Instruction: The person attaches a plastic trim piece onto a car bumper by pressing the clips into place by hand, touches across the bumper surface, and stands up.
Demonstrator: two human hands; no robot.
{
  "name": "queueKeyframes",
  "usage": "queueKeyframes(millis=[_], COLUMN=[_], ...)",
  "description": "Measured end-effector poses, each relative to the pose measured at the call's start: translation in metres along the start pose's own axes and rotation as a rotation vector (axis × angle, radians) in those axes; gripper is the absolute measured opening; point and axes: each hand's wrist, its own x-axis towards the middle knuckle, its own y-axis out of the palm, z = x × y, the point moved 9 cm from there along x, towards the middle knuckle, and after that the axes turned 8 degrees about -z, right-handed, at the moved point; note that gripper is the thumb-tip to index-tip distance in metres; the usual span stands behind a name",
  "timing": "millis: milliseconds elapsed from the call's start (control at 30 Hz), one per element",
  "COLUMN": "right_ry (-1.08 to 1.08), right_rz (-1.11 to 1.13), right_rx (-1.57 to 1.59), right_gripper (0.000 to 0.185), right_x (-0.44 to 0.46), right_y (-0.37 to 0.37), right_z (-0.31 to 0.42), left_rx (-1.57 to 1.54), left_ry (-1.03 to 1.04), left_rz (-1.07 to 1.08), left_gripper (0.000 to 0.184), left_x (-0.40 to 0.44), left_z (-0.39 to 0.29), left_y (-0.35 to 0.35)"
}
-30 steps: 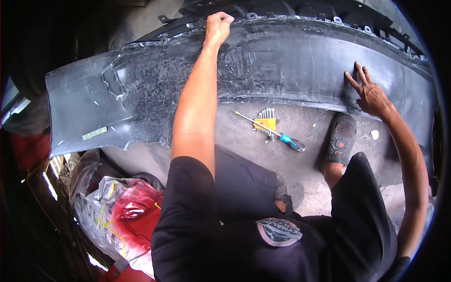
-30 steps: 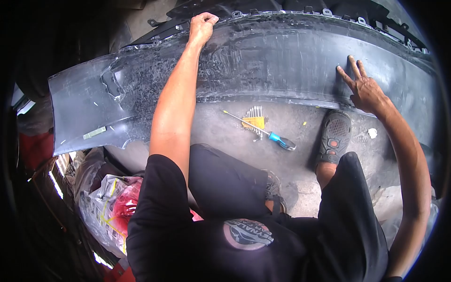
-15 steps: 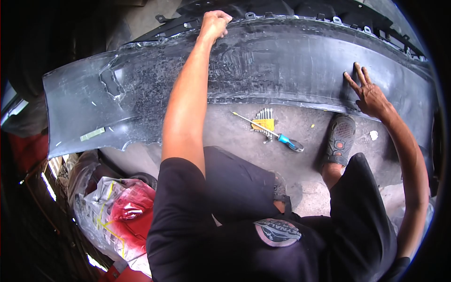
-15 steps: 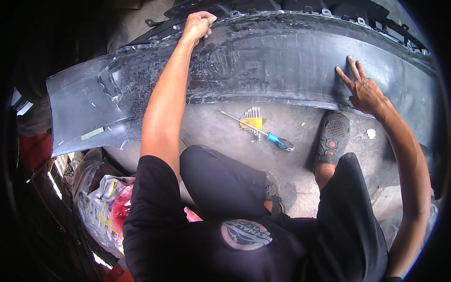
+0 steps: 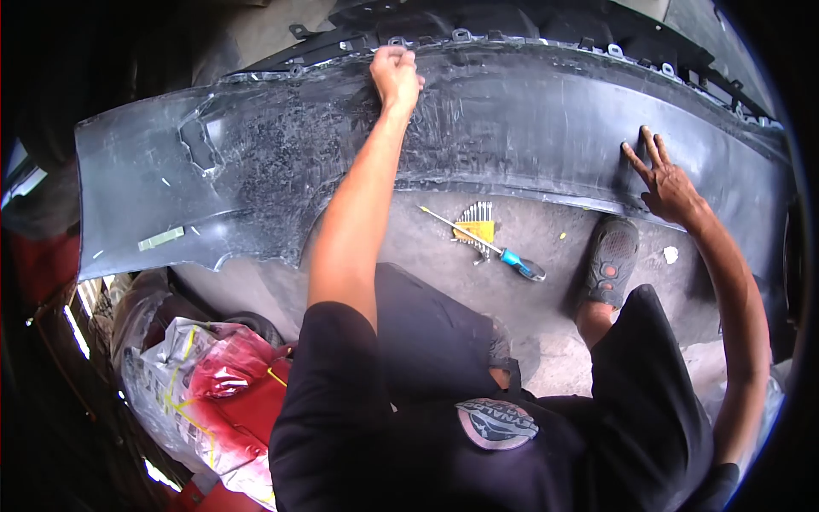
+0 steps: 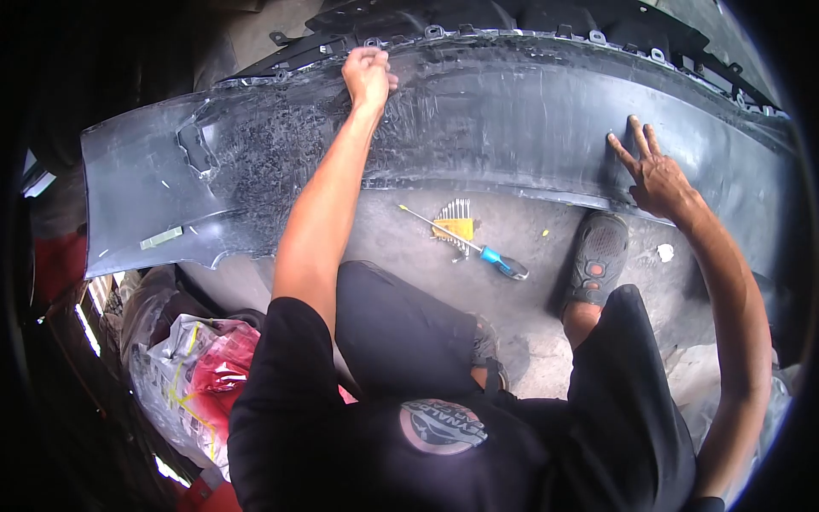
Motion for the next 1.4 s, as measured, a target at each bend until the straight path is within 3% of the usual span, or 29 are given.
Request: queueKeyframes(millis=[167,367,467,500,600,633,767,867,1033,1100,1133,1200,1267,1400], right_ry=[-0.055,-0.069,-0.107,-0.166,-0.334,-0.445,-0.459,-0.358,-0.003,-0.005,-0.010,-0.055,-0.127,-0.132], right_rz=[-0.020,0.132,0.251,0.168,0.060,-0.171,-0.379,-0.488,-0.266,-0.358,-0.403,-0.486,-0.605,-0.580], right_rx=[0.007,-0.088,-0.086,-0.110,0.043,0.091,0.267,0.491,1.225,1.132,1.086,0.977,0.789,0.631], right_gripper=[0.104,0.099,0.089,0.070,0.052,0.037,0.031,0.024,0.026,0.026,0.027,0.028,0.030,0.030], right_x=[-0.001,0.006,0.018,0.023,0.078,0.093,0.174,0.215,0.257,0.275,0.286,0.308,0.326,0.363], right_y=[-0.009,-0.021,-0.028,-0.056,-0.073,-0.102,-0.154,-0.172,-0.164,-0.171,-0.175,-0.188,-0.200,-0.189], right_z=[0.003,0.008,0.002,0.020,0.052,0.084,0.172,0.214,0.236,0.235,0.237,0.242,0.253,0.269], left_rx=[-0.080,0.027,0.119,0.103,0.033,0.026,0.004,-0.016,-0.174,-0.275,-0.070,-0.106,-0.034,-0.033], left_ry=[-0.302,-0.315,-0.328,-0.343,-0.392,-0.395,-0.403,-0.412,-0.411,-0.367,-0.277,-0.368,-0.335,-0.387], left_rz=[0.222,0.080,0.061,0.067,0.096,0.095,0.088,0.091,0.056,0.076,0.079,0.030,0.033,0.064], left_gripper=[0.032,0.036,0.033,0.032,0.035,0.035,0.034,0.034,0.026,0.019,0.022,0.032,0.039,0.037], left_x=[-0.008,-0.001,-0.005,-0.005,-0.001,-0.001,-0.005,-0.008,-0.004,-0.003,-0.008,-0.007,-0.006,-0.003], left_z=[0.045,0.048,0.041,0.043,0.050,0.050,0.044,0.039,0.063,0.063,0.037,0.037,0.033,0.069], left_y=[0.015,0.017,0.013,0.014,0.013,0.013,0.009,0.006,0.016,0.020,0.008,0.004,0.000,0.018])
